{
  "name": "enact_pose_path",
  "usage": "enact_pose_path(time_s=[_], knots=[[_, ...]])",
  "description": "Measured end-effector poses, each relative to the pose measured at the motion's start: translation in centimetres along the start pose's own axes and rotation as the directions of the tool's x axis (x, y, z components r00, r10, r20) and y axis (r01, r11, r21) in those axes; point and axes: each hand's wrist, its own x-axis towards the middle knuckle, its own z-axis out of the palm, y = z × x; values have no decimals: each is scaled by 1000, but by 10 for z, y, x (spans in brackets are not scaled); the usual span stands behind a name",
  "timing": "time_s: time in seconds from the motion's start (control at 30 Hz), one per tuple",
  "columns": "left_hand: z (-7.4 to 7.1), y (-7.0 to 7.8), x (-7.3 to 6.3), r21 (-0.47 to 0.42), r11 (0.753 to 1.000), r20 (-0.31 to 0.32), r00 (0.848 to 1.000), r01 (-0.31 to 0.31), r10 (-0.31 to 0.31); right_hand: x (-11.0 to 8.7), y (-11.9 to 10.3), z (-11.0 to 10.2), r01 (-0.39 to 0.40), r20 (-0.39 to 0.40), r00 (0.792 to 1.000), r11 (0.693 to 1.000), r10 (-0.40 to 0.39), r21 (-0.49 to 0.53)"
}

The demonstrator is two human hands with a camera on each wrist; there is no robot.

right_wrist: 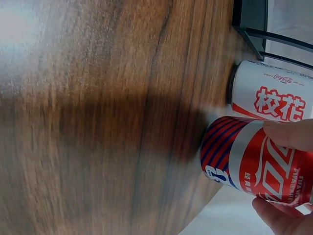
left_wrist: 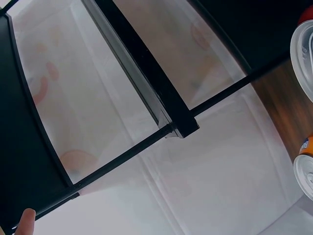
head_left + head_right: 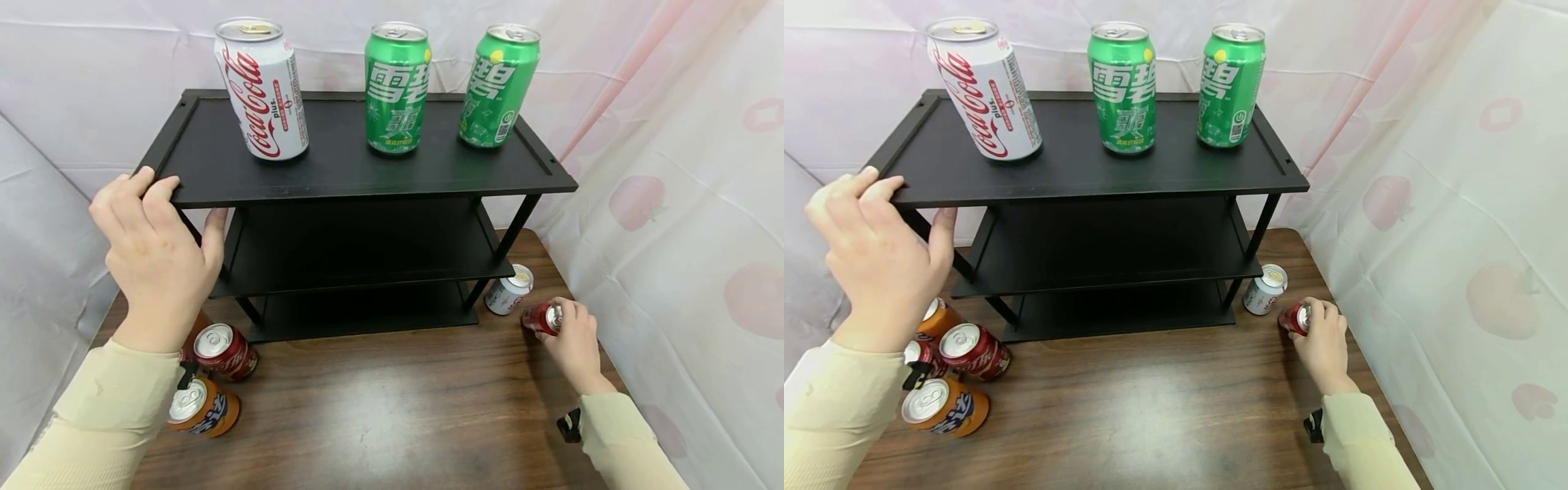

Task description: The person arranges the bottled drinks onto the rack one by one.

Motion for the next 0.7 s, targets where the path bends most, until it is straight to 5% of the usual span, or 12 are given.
enact_pose_path(time_s=[0.7], knots=[[1,0,0,5,1000,-6,1000,-2,2,-8,1,4,31,-79,996,999,-30,20]])
